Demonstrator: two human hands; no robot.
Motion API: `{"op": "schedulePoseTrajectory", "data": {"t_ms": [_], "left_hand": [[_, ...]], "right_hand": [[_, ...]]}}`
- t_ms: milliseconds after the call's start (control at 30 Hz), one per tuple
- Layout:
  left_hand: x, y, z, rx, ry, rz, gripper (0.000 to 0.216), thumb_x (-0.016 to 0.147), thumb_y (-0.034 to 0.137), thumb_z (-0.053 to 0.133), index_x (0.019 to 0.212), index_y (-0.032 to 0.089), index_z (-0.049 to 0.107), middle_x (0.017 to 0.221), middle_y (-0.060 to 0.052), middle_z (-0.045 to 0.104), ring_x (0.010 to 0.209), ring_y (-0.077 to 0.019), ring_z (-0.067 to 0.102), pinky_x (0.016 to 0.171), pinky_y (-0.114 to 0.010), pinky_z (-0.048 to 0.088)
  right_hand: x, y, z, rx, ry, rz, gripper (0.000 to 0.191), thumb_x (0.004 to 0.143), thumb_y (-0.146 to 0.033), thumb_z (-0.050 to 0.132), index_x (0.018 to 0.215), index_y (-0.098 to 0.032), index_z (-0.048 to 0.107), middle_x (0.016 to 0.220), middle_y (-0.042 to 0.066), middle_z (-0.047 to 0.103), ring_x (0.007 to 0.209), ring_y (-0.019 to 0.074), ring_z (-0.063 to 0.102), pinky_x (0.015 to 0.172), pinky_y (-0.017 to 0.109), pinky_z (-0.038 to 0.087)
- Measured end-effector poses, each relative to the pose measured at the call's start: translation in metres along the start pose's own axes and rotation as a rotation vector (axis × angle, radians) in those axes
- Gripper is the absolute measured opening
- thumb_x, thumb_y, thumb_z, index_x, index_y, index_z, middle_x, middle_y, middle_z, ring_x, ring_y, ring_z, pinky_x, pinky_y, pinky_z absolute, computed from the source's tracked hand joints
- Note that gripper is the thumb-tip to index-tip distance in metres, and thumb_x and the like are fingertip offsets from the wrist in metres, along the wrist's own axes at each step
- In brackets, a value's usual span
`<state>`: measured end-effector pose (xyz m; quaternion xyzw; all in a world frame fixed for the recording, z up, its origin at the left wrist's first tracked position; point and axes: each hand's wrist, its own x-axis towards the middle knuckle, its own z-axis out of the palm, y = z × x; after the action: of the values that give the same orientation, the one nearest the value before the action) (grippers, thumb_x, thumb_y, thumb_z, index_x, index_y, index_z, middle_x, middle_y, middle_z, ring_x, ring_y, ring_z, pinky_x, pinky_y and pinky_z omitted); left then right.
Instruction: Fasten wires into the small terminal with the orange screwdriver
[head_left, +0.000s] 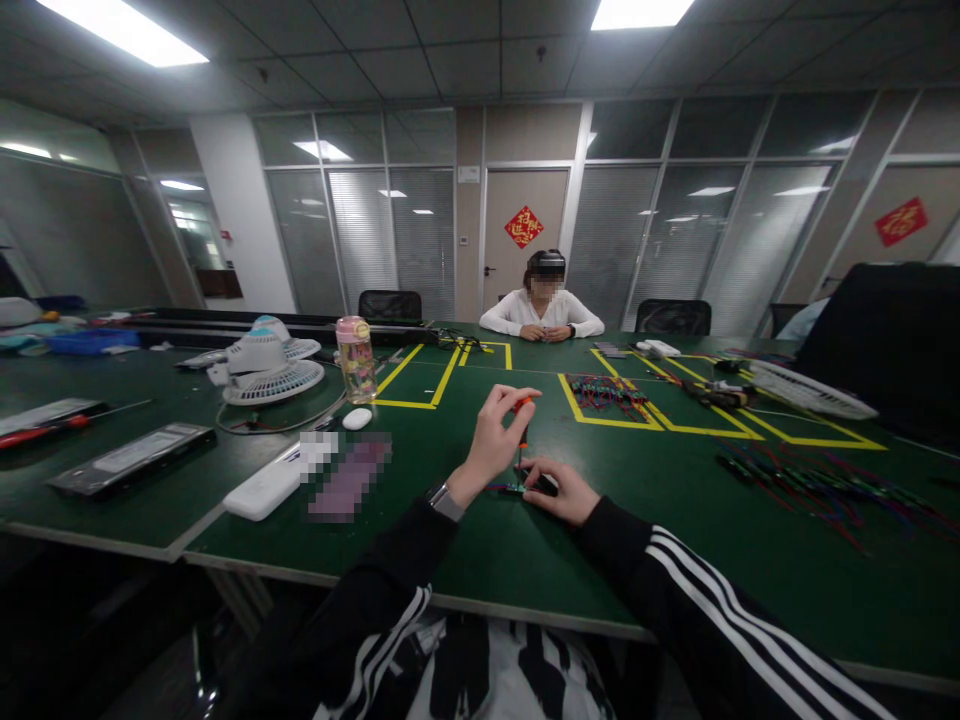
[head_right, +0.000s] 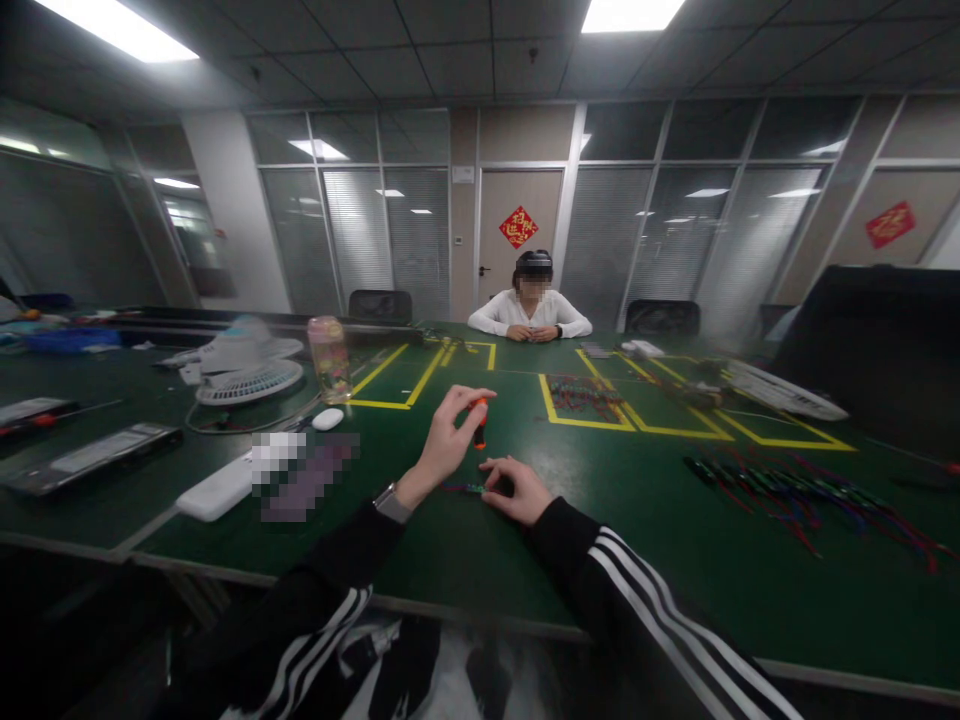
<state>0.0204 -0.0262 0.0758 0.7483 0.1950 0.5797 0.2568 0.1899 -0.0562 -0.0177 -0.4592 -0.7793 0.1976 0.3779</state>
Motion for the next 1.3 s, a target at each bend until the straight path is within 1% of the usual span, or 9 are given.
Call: {"op": "schedulePoseTrajectory", "data": {"t_ms": [167,367,500,600,733,833,1033,1200,1300], "left_hand": [[0.0059,-0.0051,-0.0006,-0.3,-0.104,-0.185,0.03,0.092,0.029,0.05,0.116,0.017,0.064,0.094,-0.006,0.066,0.083,-0.0157,0.064,0.076,-0.028,0.05],[0.0038,-0.0048,-0.0015,-0.035,0.039,-0.027,0.016,0.079,0.028,0.069,0.092,0.019,0.071,0.088,-0.002,0.056,0.08,-0.0127,0.056,0.077,-0.024,0.047],[0.0041,-0.0036,-0.0015,-0.133,-0.036,-0.063,0.026,0.093,0.03,0.05,0.108,0.021,0.069,0.108,-0.007,0.062,0.094,-0.0152,0.061,0.084,-0.026,0.048],[0.0058,-0.0042,-0.001,-0.279,-0.102,-0.164,0.032,0.092,0.032,0.05,0.117,0.017,0.065,0.102,-0.008,0.068,0.086,-0.0156,0.065,0.077,-0.027,0.05],[0.005,-0.0049,-0.0017,-0.118,0.017,-0.09,0.021,0.081,0.031,0.067,0.097,0.017,0.071,0.087,-0.004,0.064,0.076,-0.0131,0.059,0.073,-0.025,0.048],[0.0033,-0.0044,-0.0028,-0.023,0.048,-0.026,0.018,0.086,0.03,0.062,0.097,0.02,0.072,0.093,-0.004,0.062,0.085,-0.014,0.059,0.08,-0.026,0.047],[0.0067,-0.0073,-0.0019,-0.352,-0.114,-0.204,0.034,0.092,0.027,0.049,0.122,0.018,0.062,0.107,-0.009,0.068,0.091,-0.0167,0.066,0.082,-0.028,0.05],[0.0073,-0.0107,-0.0021,-0.203,0.003,-0.156,0.024,0.079,0.03,0.068,0.1,0.018,0.072,0.09,-0.004,0.065,0.077,-0.0131,0.06,0.072,-0.024,0.048],[0.0063,-0.0107,-0.0028,-0.119,0.044,-0.112,0.02,0.084,0.031,0.063,0.099,0.02,0.072,0.097,-0.005,0.061,0.085,-0.0135,0.059,0.077,-0.024,0.048]], "right_hand": [[-0.0005,0.0009,0.001,0.012,-0.004,0.014,0.01,0.073,-0.026,0.07,0.077,-0.019,0.063,0.115,0.013,0.069,0.116,0.0291,0.062,0.102,0.053,0.042],[-0.0001,0.0002,0.0005,0.007,-0.017,0.011,0.01,0.074,-0.025,0.07,0.077,-0.019,0.063,0.116,0.014,0.069,0.116,0.0294,0.062,0.103,0.054,0.041],[-0.0001,-0.0006,0.0003,0.002,-0.016,0.008,0.009,0.074,-0.024,0.069,0.076,-0.019,0.062,0.115,0.015,0.069,0.117,0.0293,0.062,0.102,0.054,0.041],[-0.0004,0.0004,0.0008,0.008,-0.014,0.014,0.01,0.074,-0.025,0.069,0.076,-0.019,0.063,0.116,0.015,0.069,0.116,0.0293,0.062,0.102,0.054,0.041],[-0.0004,0.002,0.0011,0.028,-0.006,0.016,0.013,0.073,-0.029,0.071,0.076,-0.019,0.063,0.115,0.014,0.07,0.116,0.0291,0.062,0.104,0.054,0.04],[0.0,0.0024,0.0011,0.024,-0.012,0.017,0.012,0.073,-0.029,0.07,0.076,-0.019,0.063,0.114,0.013,0.07,0.116,0.0296,0.061,0.105,0.054,0.039],[0.0005,0.0035,0.0021,0.013,-0.014,0.02,0.011,0.073,-0.027,0.069,0.075,-0.019,0.062,0.116,0.015,0.069,0.116,0.0309,0.062,0.107,0.057,0.035],[0.0002,0.0038,0.0018,0.05,-0.005,0.018,0.014,0.073,-0.03,0.071,0.075,-0.02,0.062,0.115,0.014,0.07,0.116,0.0296,0.062,0.106,0.056,0.037],[0.0003,0.0035,0.0016,0.058,-0.003,0.023,0.015,0.073,-0.031,0.072,0.074,-0.02,0.062,0.115,0.014,0.069,0.116,0.0295,0.062,0.105,0.055,0.039]]}}
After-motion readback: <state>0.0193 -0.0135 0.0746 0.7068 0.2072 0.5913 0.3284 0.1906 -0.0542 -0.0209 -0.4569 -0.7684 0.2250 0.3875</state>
